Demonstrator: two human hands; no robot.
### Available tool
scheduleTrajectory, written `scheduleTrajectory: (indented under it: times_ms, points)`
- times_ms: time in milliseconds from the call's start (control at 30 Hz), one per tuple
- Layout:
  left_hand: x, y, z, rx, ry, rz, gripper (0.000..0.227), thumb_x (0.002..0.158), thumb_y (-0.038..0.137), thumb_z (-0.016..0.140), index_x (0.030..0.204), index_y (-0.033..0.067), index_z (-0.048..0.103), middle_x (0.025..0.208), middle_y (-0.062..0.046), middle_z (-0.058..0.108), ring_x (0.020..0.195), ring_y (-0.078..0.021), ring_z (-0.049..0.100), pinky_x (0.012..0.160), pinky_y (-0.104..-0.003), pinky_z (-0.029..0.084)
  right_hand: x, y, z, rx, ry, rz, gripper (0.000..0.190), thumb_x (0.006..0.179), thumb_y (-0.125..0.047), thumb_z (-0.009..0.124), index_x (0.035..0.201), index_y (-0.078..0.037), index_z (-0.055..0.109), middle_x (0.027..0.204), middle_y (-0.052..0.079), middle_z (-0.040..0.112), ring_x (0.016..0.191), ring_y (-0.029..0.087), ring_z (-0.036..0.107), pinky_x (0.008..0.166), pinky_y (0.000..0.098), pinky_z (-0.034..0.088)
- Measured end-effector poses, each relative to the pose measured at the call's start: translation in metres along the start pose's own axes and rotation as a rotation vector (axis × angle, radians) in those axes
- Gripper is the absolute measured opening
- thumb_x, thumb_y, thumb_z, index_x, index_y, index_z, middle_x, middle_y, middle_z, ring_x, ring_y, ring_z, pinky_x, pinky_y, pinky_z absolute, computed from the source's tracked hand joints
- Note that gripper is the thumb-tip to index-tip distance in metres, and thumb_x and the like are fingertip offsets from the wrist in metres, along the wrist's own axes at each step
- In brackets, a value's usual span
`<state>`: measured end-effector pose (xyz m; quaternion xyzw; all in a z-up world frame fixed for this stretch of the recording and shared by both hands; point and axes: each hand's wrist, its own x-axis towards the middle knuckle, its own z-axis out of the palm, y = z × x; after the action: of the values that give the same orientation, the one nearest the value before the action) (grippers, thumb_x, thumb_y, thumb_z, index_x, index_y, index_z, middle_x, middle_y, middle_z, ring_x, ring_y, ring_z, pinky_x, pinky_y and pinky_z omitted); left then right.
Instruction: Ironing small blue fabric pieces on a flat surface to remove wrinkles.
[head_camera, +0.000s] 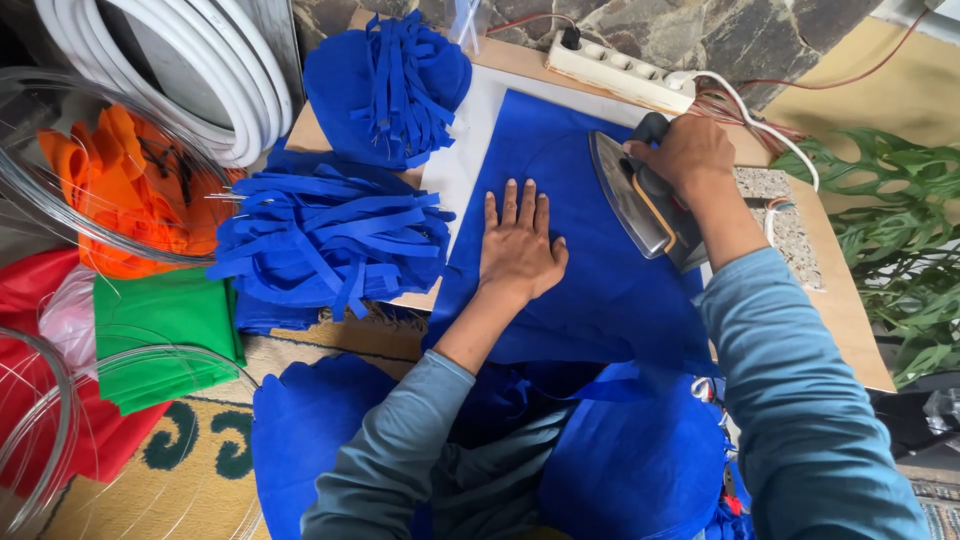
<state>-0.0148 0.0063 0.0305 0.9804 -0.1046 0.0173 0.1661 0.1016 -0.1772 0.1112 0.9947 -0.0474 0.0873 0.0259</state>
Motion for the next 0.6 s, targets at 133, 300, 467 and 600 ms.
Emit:
scheduleTrajectory:
  times_ms: [133, 300, 467, 600]
  points:
    - [0.000, 0.001, 0.001, 0.005, -0.001, -0.002, 0.063, 0.083, 0.037, 0.022, 0.137, 0.0041, 0.024, 0.147, -0.015, 0.012, 0.136, -0.0313, 0.001, 0.107, -0.052, -0.005, 0.022, 0.003, 0.009, -0.018, 0.014, 0.002, 0.068, 0.074, -0.058, 0.064, 0.098, 0.006, 0.065, 0.093, 0.025, 0.063, 0.092, 0.042, 0.059, 0.070, 0.0460, 0.051]
    - [0.000, 0.001, 0.001, 0.023, -0.008, -0.004, 0.063, 0.083, 0.038, 0.022, 0.137, 0.0045, 0.024, 0.147, -0.015, 0.013, 0.136, -0.0312, 0.002, 0.107, -0.052, -0.004, 0.019, 0.004, 0.004, 0.026, -0.014, 0.010, 0.070, 0.074, -0.057, 0.064, 0.100, 0.007, 0.064, 0.098, 0.026, 0.063, 0.096, 0.041, 0.058, 0.074, 0.0460, 0.050]
    - [0.000, 0.000, 0.001, 0.006, -0.007, 0.004, 0.064, 0.083, 0.038, 0.023, 0.137, 0.0040, 0.024, 0.146, -0.015, 0.013, 0.136, -0.0316, 0.002, 0.107, -0.052, -0.004, 0.000, 0.012, -0.004, 0.013, -0.038, 0.054, 0.070, 0.073, -0.057, 0.064, 0.100, 0.008, 0.063, 0.098, 0.027, 0.062, 0.096, 0.042, 0.058, 0.074, 0.0464, 0.049]
    - [0.000, 0.000, 0.001, 0.010, -0.016, 0.003, 0.064, 0.083, 0.038, 0.022, 0.137, 0.0042, 0.023, 0.147, -0.015, 0.012, 0.136, -0.0314, 0.001, 0.107, -0.052, -0.004, 0.004, 0.020, -0.001, -0.022, -0.003, 0.056, 0.073, 0.075, -0.059, 0.062, 0.102, 0.009, 0.063, 0.099, 0.026, 0.062, 0.096, 0.041, 0.058, 0.075, 0.0466, 0.049]
